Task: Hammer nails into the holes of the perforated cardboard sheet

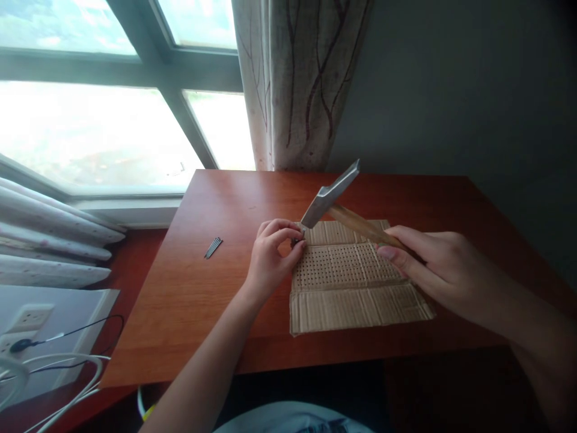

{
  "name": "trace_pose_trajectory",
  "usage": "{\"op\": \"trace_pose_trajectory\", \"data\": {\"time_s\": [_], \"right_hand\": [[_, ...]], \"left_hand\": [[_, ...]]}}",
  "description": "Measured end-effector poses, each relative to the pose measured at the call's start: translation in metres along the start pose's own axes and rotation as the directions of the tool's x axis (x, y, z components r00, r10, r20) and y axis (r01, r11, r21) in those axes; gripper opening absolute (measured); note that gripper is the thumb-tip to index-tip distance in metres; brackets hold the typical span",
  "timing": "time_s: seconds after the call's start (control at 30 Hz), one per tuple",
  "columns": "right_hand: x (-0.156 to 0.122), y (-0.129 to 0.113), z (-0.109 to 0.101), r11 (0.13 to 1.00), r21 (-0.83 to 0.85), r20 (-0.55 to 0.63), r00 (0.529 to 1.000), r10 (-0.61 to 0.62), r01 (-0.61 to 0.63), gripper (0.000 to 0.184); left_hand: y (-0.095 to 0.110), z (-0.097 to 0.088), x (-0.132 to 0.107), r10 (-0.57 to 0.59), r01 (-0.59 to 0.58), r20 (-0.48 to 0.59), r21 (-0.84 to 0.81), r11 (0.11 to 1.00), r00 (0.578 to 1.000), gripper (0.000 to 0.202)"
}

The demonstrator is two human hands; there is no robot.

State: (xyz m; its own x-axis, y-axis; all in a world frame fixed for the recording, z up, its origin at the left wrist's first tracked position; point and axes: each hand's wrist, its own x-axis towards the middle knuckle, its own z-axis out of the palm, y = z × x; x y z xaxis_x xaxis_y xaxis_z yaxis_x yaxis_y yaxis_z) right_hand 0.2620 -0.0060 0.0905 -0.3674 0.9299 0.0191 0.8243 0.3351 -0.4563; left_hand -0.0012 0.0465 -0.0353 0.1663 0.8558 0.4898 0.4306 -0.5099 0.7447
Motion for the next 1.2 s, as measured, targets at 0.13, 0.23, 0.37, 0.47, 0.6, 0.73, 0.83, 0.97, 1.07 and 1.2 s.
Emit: {"op": "trace_pose_trajectory", "data": {"time_s": [0.13,0.23,0.37,0.47,0.6,0.73,0.83,0.97,1.07,1.2], "right_hand": [[0.005,-0.004,0.001,0.999,-0.046,0.036,0.999,-0.013,0.015,0.034],[0.005,-0.005,0.000,0.998,-0.061,0.070,0.998,0.008,-0.004,0.034],[0.003,-0.007,-0.006,0.998,-0.056,0.025,1.000,0.013,-0.011,0.033],[0.002,-0.008,-0.005,0.999,-0.039,0.005,1.000,0.018,-0.017,0.034],[0.003,-0.007,-0.001,0.997,-0.059,0.065,0.997,0.045,-0.041,0.036],[0.002,-0.008,-0.004,0.998,-0.066,0.030,0.999,0.024,-0.022,0.034],[0.001,-0.009,-0.004,0.997,-0.071,0.012,1.000,0.017,-0.017,0.035],[0.000,-0.008,0.004,0.994,-0.105,0.053,0.998,0.027,-0.022,0.034],[-0.001,-0.008,0.006,0.995,-0.102,0.015,1.000,0.003,-0.002,0.033],[-0.002,-0.008,0.008,0.995,-0.104,0.015,1.000,0.006,-0.005,0.032]], "left_hand": [[0.000,0.000,0.000,0.002,-0.002,0.001,0.013,1.000,1.000,0.006],[0.000,0.001,0.000,-0.002,0.002,0.003,0.011,1.000,1.000,0.007],[0.000,0.001,-0.001,0.000,0.000,0.010,0.018,1.000,1.000,0.008],[0.000,0.001,-0.001,0.003,-0.003,0.007,0.021,1.000,1.000,0.008],[0.001,0.001,0.000,-0.005,0.004,0.014,0.030,1.000,1.000,0.009],[0.002,0.000,-0.001,-0.009,0.009,0.016,0.032,0.999,1.000,0.008],[0.003,0.000,-0.001,-0.016,0.015,0.017,0.037,0.999,1.000,0.008],[0.003,0.000,0.000,-0.027,0.026,0.025,0.038,0.999,0.999,0.007],[0.003,0.000,0.000,-0.023,0.023,0.018,0.038,0.999,1.000,0.008],[0.002,0.000,0.000,-0.020,0.020,0.017,0.030,0.999,1.000,0.008]]}}
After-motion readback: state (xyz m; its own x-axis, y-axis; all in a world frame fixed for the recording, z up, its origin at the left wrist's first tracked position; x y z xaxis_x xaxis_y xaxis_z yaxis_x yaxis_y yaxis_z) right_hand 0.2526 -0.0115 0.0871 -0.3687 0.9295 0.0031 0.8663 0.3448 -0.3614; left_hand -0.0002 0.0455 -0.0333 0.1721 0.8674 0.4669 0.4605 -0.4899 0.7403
